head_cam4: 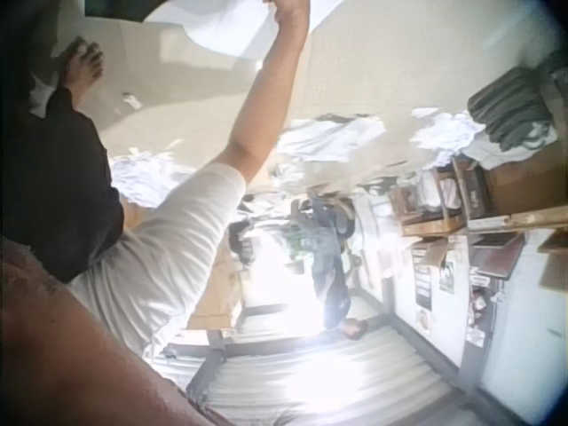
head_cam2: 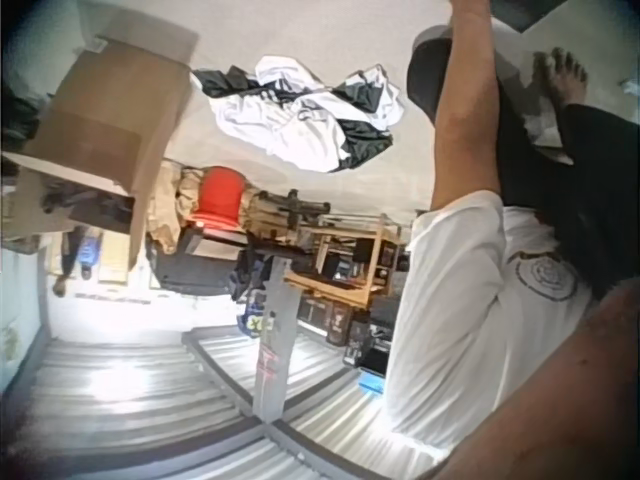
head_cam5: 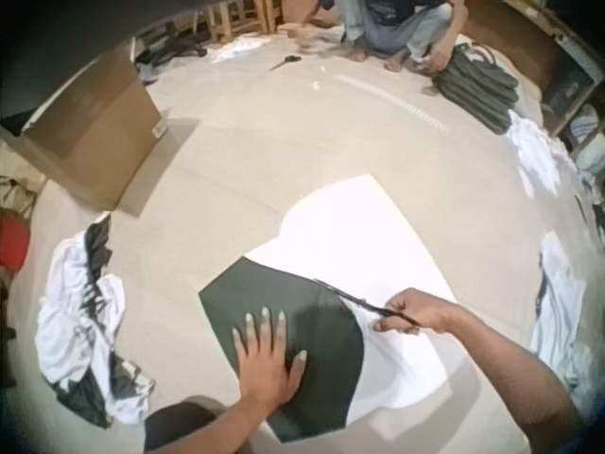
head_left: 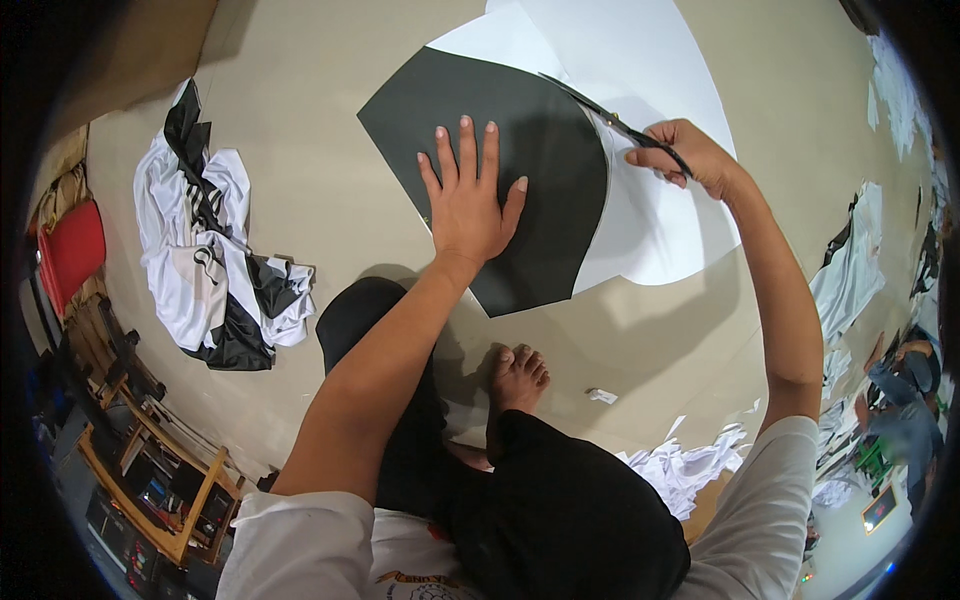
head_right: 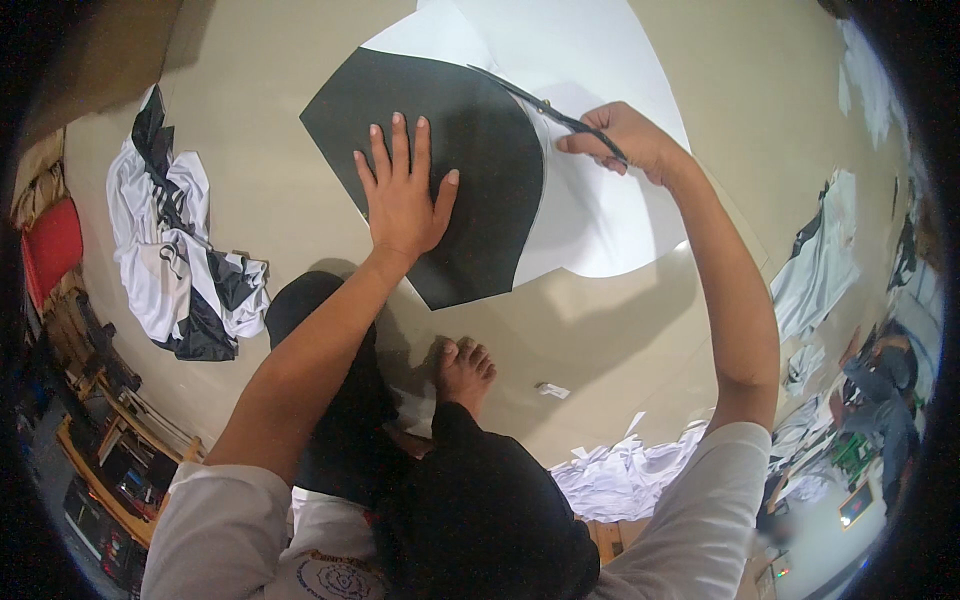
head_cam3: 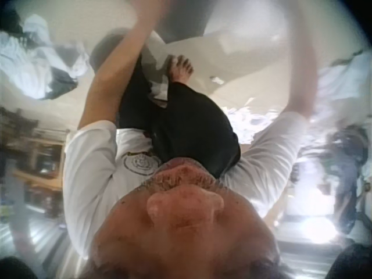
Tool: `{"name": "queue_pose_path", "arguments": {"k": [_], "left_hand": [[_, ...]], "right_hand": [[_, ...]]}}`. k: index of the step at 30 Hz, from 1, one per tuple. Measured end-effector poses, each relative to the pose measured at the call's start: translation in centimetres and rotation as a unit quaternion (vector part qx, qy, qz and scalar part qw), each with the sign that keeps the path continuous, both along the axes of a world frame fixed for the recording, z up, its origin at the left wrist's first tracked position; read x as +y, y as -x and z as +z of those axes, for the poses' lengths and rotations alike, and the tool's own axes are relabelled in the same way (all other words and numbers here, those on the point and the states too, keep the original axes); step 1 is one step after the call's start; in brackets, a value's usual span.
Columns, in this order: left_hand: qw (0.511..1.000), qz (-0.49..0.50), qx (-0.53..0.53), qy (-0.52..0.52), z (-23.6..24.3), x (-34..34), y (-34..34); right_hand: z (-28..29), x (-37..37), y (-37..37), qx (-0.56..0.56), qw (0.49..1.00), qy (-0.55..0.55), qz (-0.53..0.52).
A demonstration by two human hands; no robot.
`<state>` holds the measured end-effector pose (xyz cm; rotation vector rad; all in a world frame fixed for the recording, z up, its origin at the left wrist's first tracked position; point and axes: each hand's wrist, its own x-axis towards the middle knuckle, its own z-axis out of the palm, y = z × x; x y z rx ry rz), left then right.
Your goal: The person sits on the floor and uses scissors to cut a dark green fabric piece along a white paper template. They carefully follow the curved outline of the template, adjusting the fabric and scissors as needed to complete the cut.
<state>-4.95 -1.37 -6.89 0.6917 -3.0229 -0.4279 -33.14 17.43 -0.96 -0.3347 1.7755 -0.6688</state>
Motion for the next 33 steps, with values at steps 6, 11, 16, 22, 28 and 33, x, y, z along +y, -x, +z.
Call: {"name": "queue_pose_path", "arguments": {"k": [6,11,16,22,28,33], "left_hand": [[1.000,0.004,-0.020,-0.012,0.3,-0.1,0.1],[1.000,0.003,-0.015,-0.019,0.0,-0.2,0.1],[1.000,0.002,-0.024,-0.016,0.0,-0.3,0.1],[0.999,0.003,-0.027,-0.022,0.4,-0.4,0.2],[1.000,0.003,-0.026,-0.014,-0.1,-0.3,0.1],[1.000,0.004,-0.025,-0.012,-0.3,-0.3,-0.1]], "right_hand": [[0.1,-0.5,-0.1,-0.001,1.000,-0.010,-0.001],[-0.2,-0.6,-0.3,-0.005,1.000,-0.012,-0.009],[0.0,-0.6,-0.1,-0.006,1.000,-0.008,0.003],[-0.4,-0.5,1.2,-0.004,1.000,-0.013,0.014],[-0.5,-0.1,1.5,0.006,0.999,-0.018,0.028],[-0.1,-0.5,1.1,0.015,0.999,-0.033,0.033]]}}
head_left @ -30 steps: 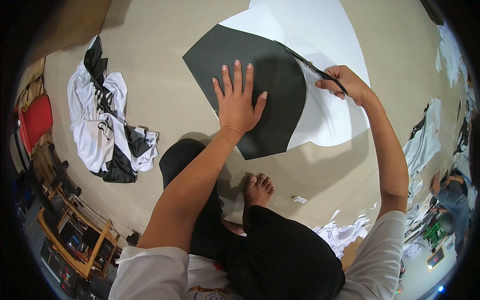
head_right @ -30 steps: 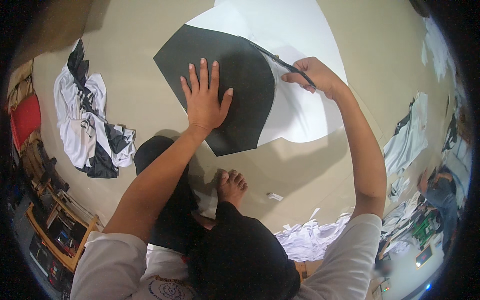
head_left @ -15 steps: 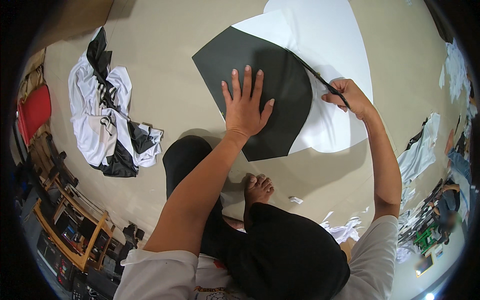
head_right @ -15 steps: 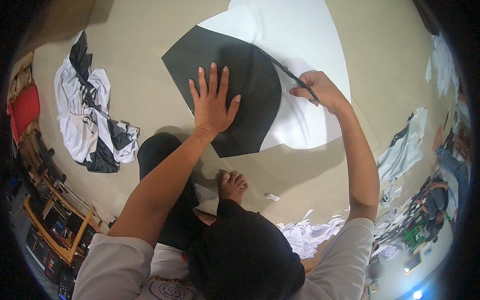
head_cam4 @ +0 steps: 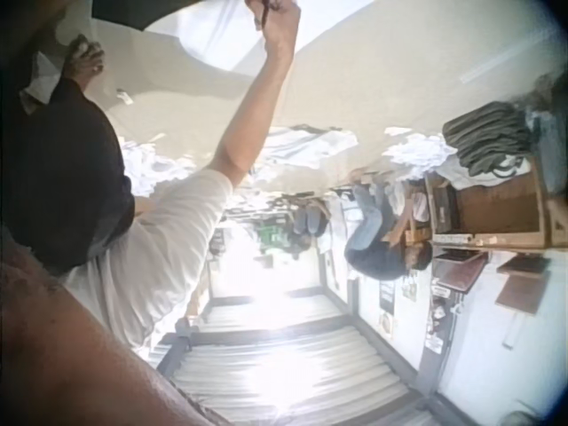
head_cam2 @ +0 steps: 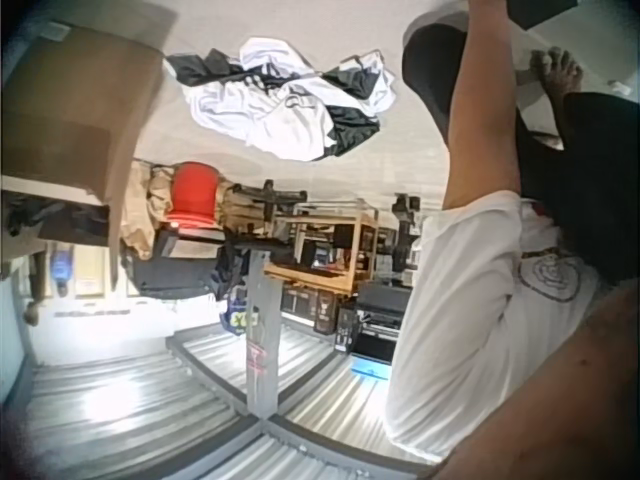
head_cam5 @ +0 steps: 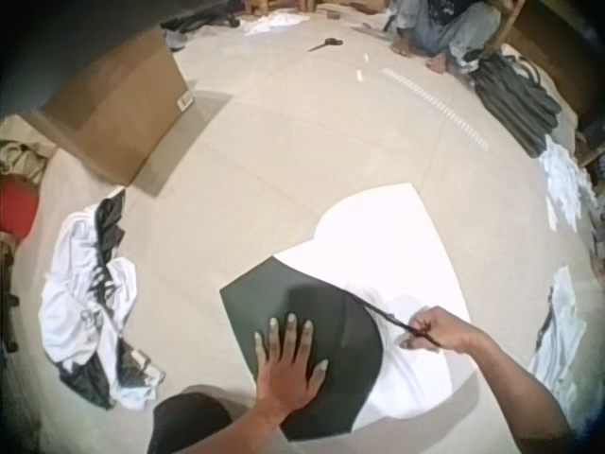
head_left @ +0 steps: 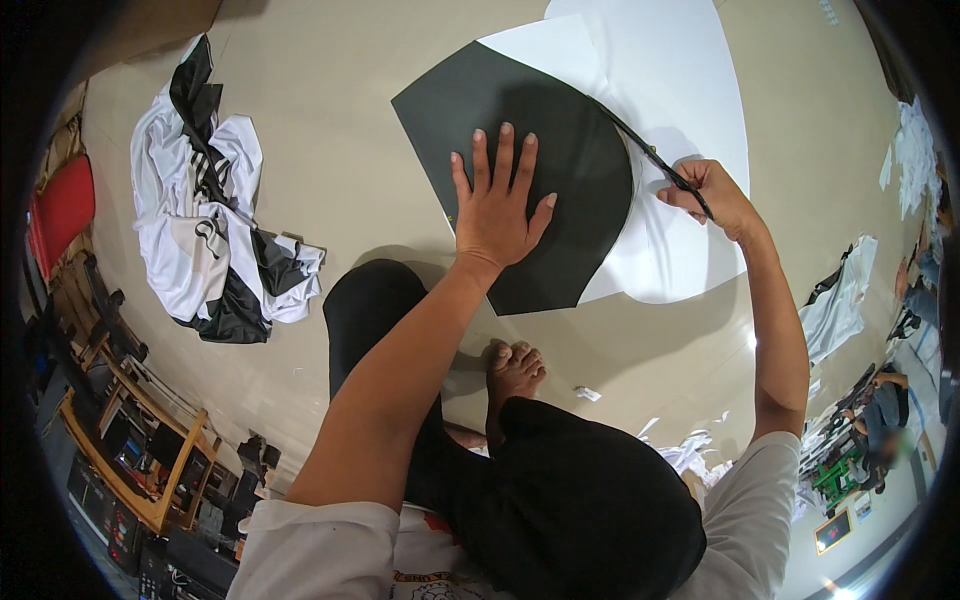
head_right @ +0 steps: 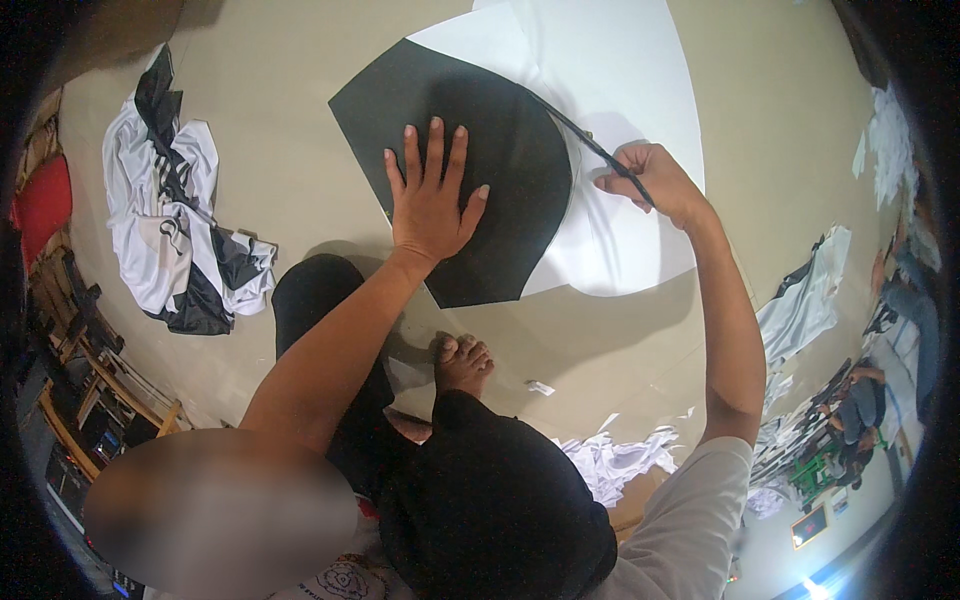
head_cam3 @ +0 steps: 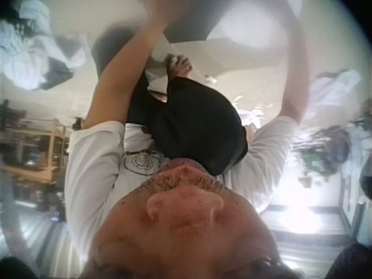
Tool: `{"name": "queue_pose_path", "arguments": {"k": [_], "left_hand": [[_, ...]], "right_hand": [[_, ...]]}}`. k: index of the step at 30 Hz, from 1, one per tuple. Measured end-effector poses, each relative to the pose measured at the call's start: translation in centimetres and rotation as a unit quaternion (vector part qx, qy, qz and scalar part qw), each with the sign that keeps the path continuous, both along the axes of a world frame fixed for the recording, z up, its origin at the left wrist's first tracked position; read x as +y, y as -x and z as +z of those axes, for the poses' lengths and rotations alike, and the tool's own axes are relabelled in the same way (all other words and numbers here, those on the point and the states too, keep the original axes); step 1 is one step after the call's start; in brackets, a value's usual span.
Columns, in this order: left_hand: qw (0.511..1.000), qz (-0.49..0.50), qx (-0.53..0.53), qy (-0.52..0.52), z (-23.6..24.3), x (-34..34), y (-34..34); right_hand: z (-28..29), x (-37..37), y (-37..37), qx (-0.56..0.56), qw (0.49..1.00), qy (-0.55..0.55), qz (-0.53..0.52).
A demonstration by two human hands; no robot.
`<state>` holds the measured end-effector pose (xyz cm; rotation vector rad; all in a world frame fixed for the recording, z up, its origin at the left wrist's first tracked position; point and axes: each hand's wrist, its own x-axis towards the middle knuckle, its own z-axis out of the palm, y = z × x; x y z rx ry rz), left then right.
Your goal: The person sits on the floor and uses scissors to cut a dark green fabric piece along a white paper template. They carefully follow the curved outline of the template, adjusting the fabric and scissors as needed to complete the cut.
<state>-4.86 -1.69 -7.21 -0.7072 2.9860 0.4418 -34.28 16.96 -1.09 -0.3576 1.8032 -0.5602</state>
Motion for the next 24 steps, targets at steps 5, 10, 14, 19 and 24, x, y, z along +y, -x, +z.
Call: {"name": "queue_pose_path", "arguments": {"k": [5,10,14,19,24], "left_hand": [[1.000,0.003,0.005,-0.003,-0.1,-0.1,0.0],[1.000,0.007,0.002,-0.007,0.0,0.0,0.0],[1.000,0.008,-0.005,-0.001,0.0,0.1,0.0],[1.000,0.008,0.005,-0.004,-0.2,0.1,-0.1],[1.000,0.007,-0.001,-0.005,-0.2,0.1,0.0]], "right_hand": [[0.5,-0.8,-0.1,-0.002,1.000,0.002,0.006],[0.7,-1.7,-0.2,-0.006,1.000,-0.004,-0.011],[1.0,-1.9,-0.3,-0.005,1.000,-0.002,-0.010],[0.7,-2.1,0.3,-0.003,1.000,0.002,0.015],[0.8,-2.2,0.6,-0.004,1.000,0.009,0.021]]}}
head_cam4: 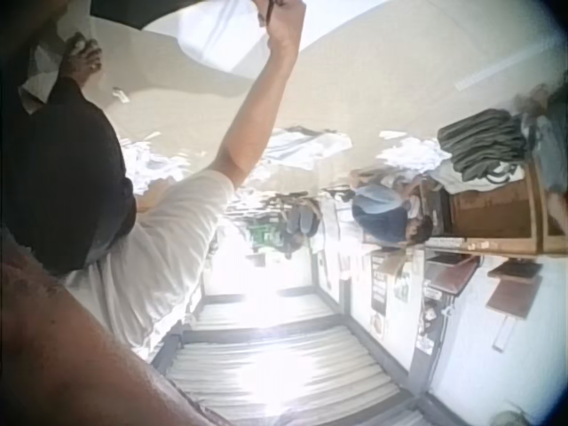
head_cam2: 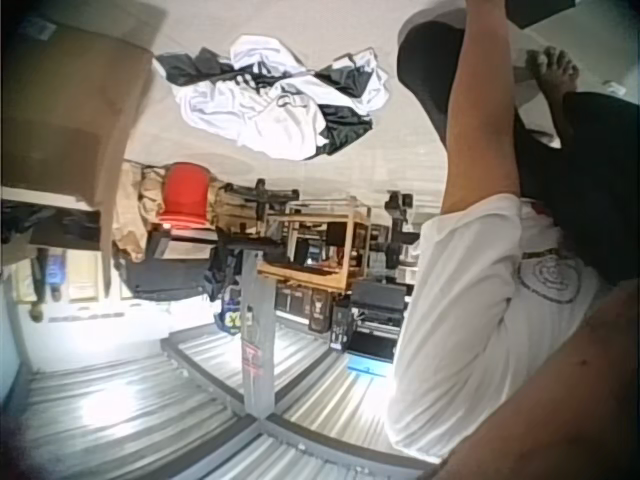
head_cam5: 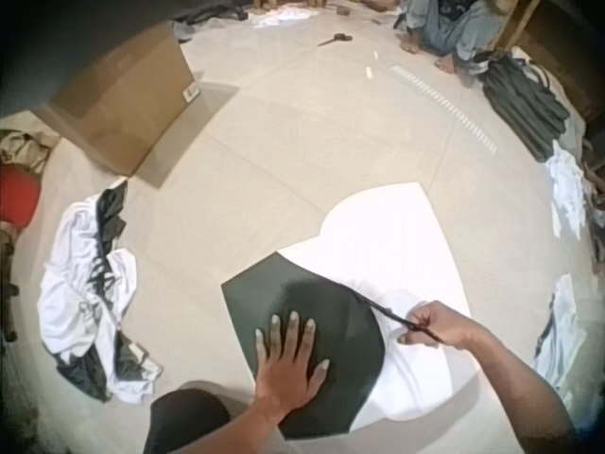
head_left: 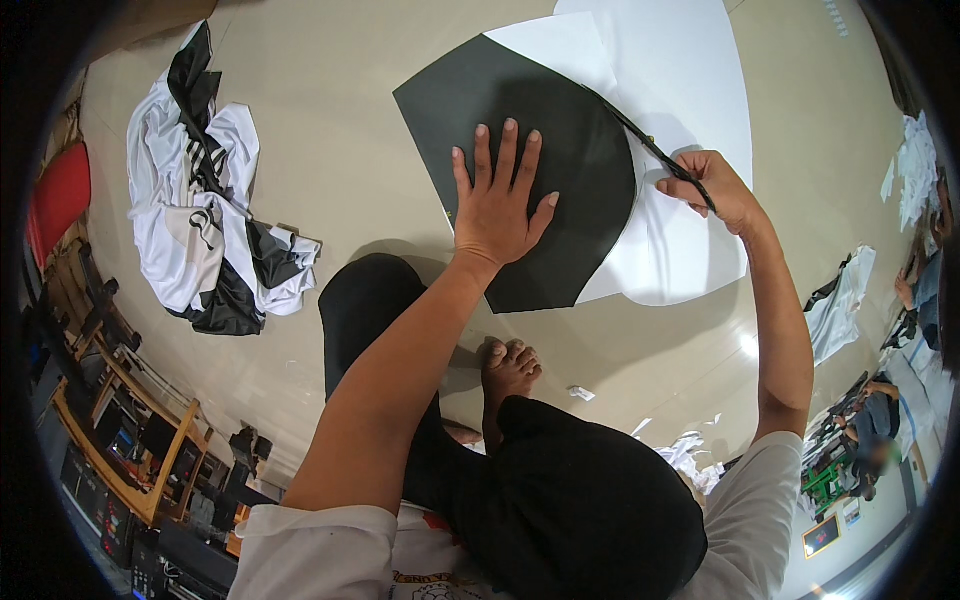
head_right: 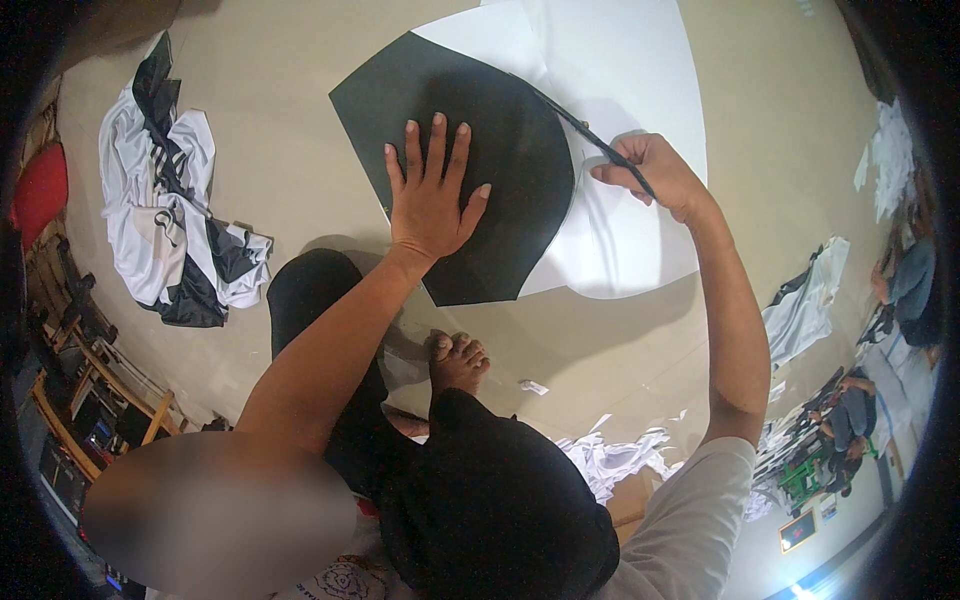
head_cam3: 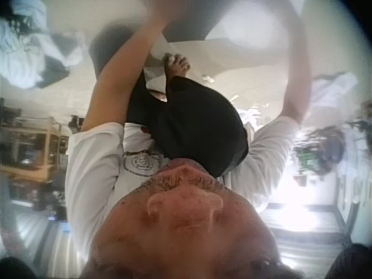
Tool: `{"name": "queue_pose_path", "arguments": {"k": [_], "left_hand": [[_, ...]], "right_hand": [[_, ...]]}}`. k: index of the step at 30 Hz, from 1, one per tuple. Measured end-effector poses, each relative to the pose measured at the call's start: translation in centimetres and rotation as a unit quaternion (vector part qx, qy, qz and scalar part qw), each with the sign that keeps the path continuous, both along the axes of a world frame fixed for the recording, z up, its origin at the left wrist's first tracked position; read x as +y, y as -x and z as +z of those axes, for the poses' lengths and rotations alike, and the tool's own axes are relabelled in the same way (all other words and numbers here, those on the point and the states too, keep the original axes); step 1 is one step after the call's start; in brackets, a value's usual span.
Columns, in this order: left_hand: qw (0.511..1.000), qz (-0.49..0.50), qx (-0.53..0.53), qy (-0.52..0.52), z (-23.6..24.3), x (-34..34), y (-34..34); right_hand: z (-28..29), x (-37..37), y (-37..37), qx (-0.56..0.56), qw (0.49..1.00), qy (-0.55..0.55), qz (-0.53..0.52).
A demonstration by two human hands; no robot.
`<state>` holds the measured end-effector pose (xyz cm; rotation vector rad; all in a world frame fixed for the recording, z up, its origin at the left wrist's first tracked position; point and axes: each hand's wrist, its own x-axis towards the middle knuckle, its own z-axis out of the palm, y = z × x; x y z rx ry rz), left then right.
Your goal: The person sits on the floor and uses scissors to cut a dark green fabric piece along a white paper template. They carefully follow the curved outline of the template, adjusting the fabric and scissors as needed to complete the cut.
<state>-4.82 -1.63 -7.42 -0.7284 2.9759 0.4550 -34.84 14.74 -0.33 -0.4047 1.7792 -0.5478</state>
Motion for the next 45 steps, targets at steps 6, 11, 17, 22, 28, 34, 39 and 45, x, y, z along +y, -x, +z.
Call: {"name": "queue_pose_path", "arguments": {"k": [6,11,17,22,28,34,39,45], "left_hand": [[1.000,-0.001,-0.003,-0.002,0.2,-0.1,0.1],[1.000,-0.005,0.001,-0.001,0.1,0.0,0.1],[1.000,-0.005,-0.002,-0.004,0.2,-0.1,0.1],[1.000,-0.004,-0.003,-0.007,0.2,-0.1,0.2],[1.000,-0.002,-0.016,0.004,0.3,0.0,0.2],[1.000,-0.004,-0.012,-0.010,0.4,0.0,0.3],[1.000,-0.005,-0.004,-0.006,0.3,-0.1,0.2],[1.000,-0.007,-0.007,-0.006,0.3,-0.1,0.2]], "right_hand": [[-0.3,0.2,0.7,0.005,1.000,0.002,0.019],[-0.6,0.5,1.4,0.006,0.999,0.005,0.036],[0.1,-0.2,1.7,0.007,0.999,0.000,0.048],[0.0,0.1,1.5,0.016,0.999,-0.014,0.034],[0.3,-1.1,1.3,0.024,0.999,-0.013,0.036],[0.1,-2.2,1.3,0.009,0.999,0.005,0.037],[0.2,-2.8,1.2,0.008,0.999,0.010,0.040],[0.1,-2.7,1.5,0.016,0.998,0.000,0.057]]}}
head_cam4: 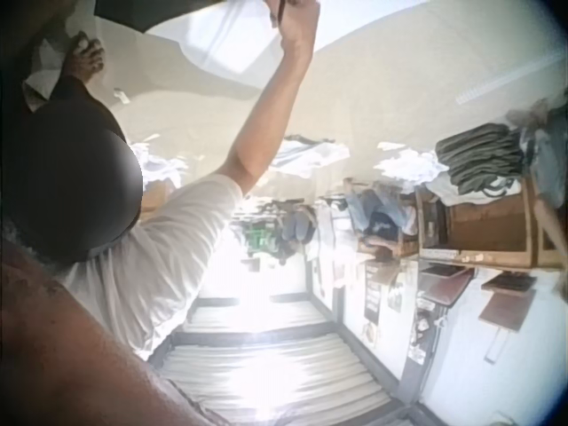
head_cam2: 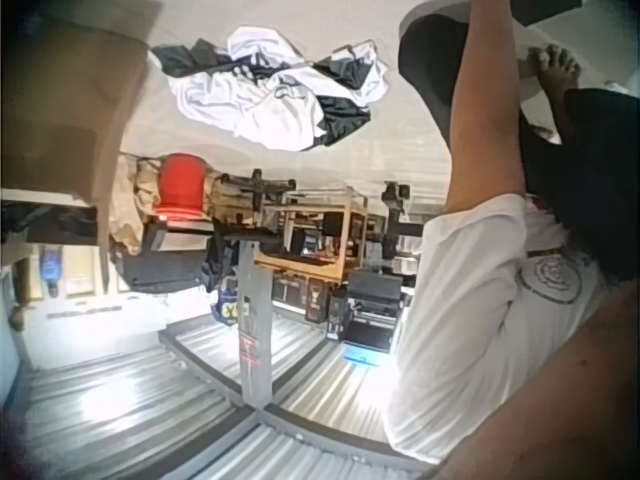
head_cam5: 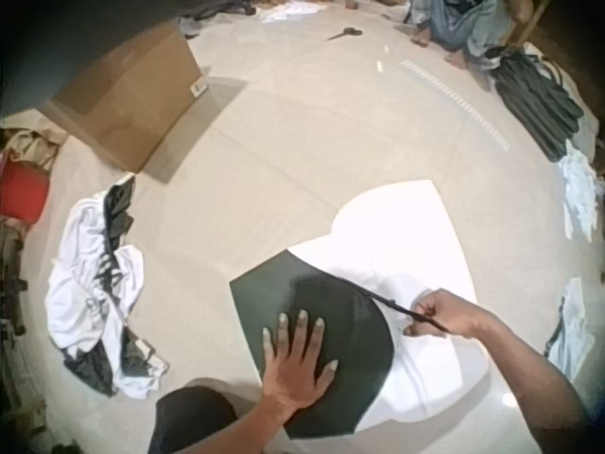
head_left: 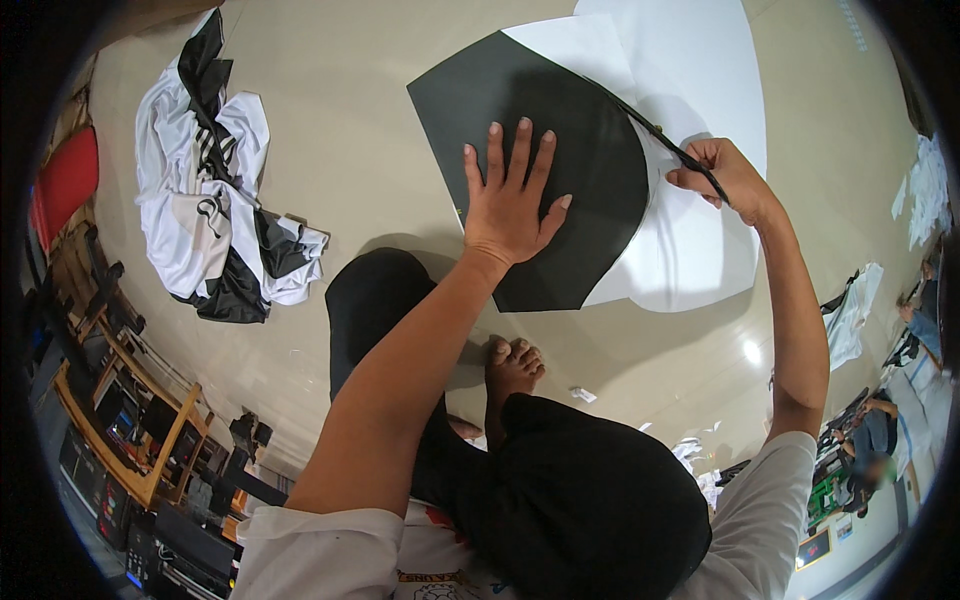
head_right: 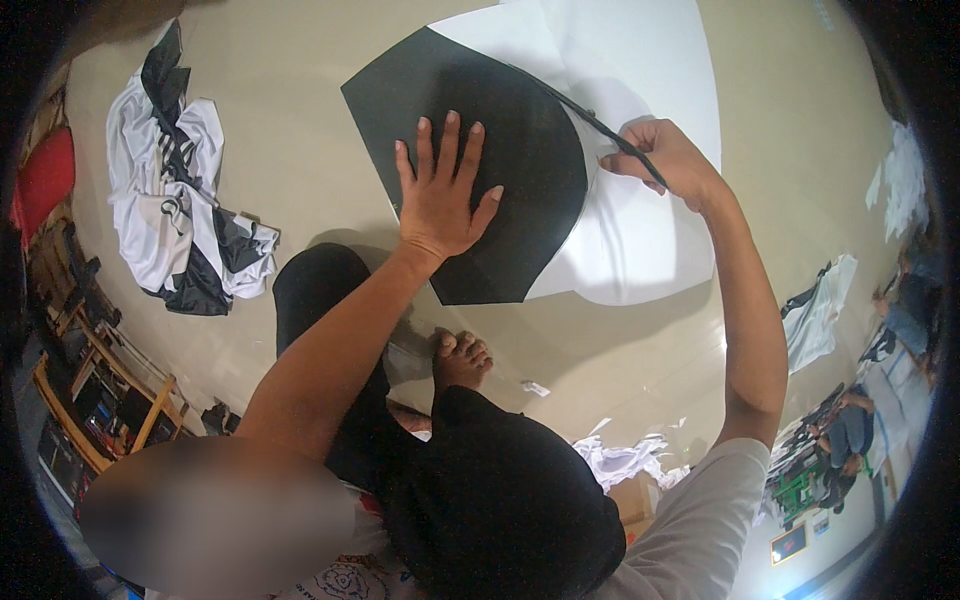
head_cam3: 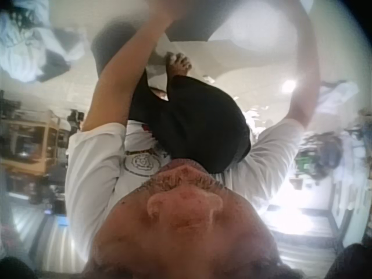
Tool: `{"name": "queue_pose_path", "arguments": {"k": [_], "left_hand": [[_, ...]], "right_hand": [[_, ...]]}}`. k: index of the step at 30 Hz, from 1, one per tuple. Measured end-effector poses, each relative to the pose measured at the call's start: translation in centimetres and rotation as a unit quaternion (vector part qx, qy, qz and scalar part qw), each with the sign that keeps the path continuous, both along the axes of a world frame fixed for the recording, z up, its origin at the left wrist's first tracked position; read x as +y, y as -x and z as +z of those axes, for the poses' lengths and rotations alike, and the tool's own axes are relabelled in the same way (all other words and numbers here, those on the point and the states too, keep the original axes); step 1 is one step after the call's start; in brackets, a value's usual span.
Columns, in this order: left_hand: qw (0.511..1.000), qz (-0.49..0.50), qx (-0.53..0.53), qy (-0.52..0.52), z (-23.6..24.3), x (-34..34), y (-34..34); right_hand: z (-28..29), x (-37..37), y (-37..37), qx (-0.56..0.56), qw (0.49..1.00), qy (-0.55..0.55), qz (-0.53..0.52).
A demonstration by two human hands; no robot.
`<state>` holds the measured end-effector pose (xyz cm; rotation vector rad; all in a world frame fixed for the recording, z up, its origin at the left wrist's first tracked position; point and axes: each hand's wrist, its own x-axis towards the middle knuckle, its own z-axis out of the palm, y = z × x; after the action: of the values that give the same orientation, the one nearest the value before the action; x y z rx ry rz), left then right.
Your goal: The person sits on the floor and uses scissors to cut a dark green fabric piece along a white paper template. They carefully follow the curved outline of the template, adjusting the fabric and scissors as needed to complete the cut.
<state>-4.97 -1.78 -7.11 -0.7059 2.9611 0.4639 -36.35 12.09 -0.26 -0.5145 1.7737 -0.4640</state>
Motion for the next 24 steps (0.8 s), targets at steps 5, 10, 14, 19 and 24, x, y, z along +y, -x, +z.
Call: {"name": "queue_pose_path", "arguments": {"k": [5,10,14,19,24], "left_hand": [[1.000,-0.001,0.001,0.002,0.0,0.0,0.1],[1.000,-0.002,-0.005,0.006,-0.1,0.0,0.1],[1.000,-0.001,-0.010,0.006,0.0,0.0,0.1],[1.000,-0.001,-0.009,0.004,-0.1,0.0,0.1],[1.000,0.003,-0.003,-0.003,-0.1,0.0,0.0]], "right_hand": [[-0.2,0.2,0.2,-0.014,1.000,0.011,-0.004],[-0.7,0.5,0.5,-0.007,1.000,0.016,0.004],[-0.1,0.1,0.6,-0.005,1.000,0.017,0.011],[0.0,-0.5,0.9,0.011,1.000,0.006,0.027],[0.1,-1.5,0.1,0.005,1.000,0.010,0.017]]}}
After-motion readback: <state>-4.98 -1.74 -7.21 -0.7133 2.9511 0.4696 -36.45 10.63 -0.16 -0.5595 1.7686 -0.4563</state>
